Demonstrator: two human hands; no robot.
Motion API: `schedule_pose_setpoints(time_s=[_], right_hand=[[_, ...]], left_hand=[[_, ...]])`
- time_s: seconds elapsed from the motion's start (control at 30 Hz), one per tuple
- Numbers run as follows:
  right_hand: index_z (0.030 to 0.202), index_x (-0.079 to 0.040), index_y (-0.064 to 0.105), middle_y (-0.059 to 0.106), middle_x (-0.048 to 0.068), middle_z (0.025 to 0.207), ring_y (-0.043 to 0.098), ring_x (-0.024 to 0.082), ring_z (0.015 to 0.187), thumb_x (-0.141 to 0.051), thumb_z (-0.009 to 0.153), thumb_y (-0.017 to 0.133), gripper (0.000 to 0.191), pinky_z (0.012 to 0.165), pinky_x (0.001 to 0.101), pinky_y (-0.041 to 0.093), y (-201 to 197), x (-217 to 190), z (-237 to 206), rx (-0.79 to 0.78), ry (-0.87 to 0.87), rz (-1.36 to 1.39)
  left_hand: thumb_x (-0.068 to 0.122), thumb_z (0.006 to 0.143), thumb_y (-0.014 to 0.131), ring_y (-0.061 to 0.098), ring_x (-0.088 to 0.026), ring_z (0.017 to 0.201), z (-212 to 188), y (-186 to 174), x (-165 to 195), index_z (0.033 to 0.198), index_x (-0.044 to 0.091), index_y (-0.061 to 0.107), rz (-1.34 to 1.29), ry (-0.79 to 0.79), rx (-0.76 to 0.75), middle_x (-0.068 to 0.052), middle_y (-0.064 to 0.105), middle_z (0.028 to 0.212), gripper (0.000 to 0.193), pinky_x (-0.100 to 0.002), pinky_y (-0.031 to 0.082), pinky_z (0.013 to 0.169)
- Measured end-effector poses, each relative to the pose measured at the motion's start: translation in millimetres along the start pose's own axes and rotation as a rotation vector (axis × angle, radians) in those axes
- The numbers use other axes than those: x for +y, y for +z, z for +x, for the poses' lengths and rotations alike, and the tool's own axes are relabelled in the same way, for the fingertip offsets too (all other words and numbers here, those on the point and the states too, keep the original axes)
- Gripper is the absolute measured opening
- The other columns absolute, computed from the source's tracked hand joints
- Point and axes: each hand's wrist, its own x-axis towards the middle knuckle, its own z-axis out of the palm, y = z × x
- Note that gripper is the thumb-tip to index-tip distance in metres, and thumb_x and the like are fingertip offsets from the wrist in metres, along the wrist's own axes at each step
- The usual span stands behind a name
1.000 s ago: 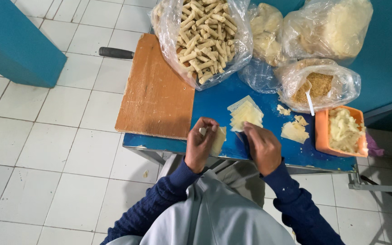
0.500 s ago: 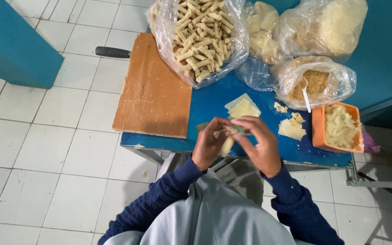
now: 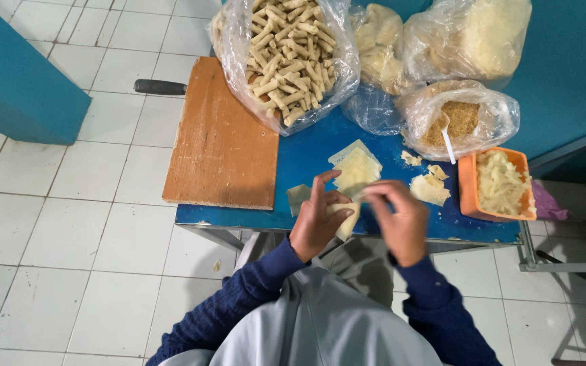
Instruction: The person arranges thin square dough sheets in a row on a blue table, spoons a brown powdery filling from a plastic bag onto the dough, and folds the dough over the filling, placing the folded pieces with the finished stack.
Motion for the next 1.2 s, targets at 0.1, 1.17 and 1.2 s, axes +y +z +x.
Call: schedule_pose_setpoints(time_s=[0.1, 1.17, 1.2], right_hand=[[0.115, -0.007, 0.075, 0.074, 0.011, 0.115, 0.07, 0.028, 0.105, 0.007, 0.097, 0.063, 0.025, 0.091, 0.0382, 0.056, -42, 11, 8, 0.104, -0.079, -0.338], [0.103, 0.0, 0.071, 0.072, 0.009, 0.101, 0.072, 0.012, 0.087, 0.003, 0.093, 0.073, 0.01, 0.075, 0.0262, 0.058, 21, -12, -15, 0.001, 0.066, 0.134], [0.102, 0.0, 0.07, 0.073, 0.008, 0.1, 0.071, 0.011, 0.086, 0.001, 0.095, 0.072, 0.008, 0.074, 0.0254, 0.057, 22, -7, -18, 0.008, 0.076, 0.13]], left_hand=[[-0.008, 0.095, 0.064, 0.069, -0.015, 0.1, 2, -2, -5, 0.153, 0.006, 0.029, -0.232, -0.048, 0.008, -0.014, 0.072, 0.104, 0.068, -0.028, 0.055, 0.086], [-0.016, 0.087, 0.068, 0.067, -0.012, 0.092, 6, -3, 11, 0.16, 0.011, 0.024, -0.445, -0.11, 0.142, -0.009, 0.065, 0.099, 0.089, -0.026, 0.058, 0.081], [-0.016, 0.087, 0.069, 0.068, -0.012, 0.09, 6, -4, 12, 0.161, 0.012, 0.021, -0.411, -0.115, 0.136, -0.009, 0.066, 0.097, 0.092, -0.025, 0.059, 0.08]])
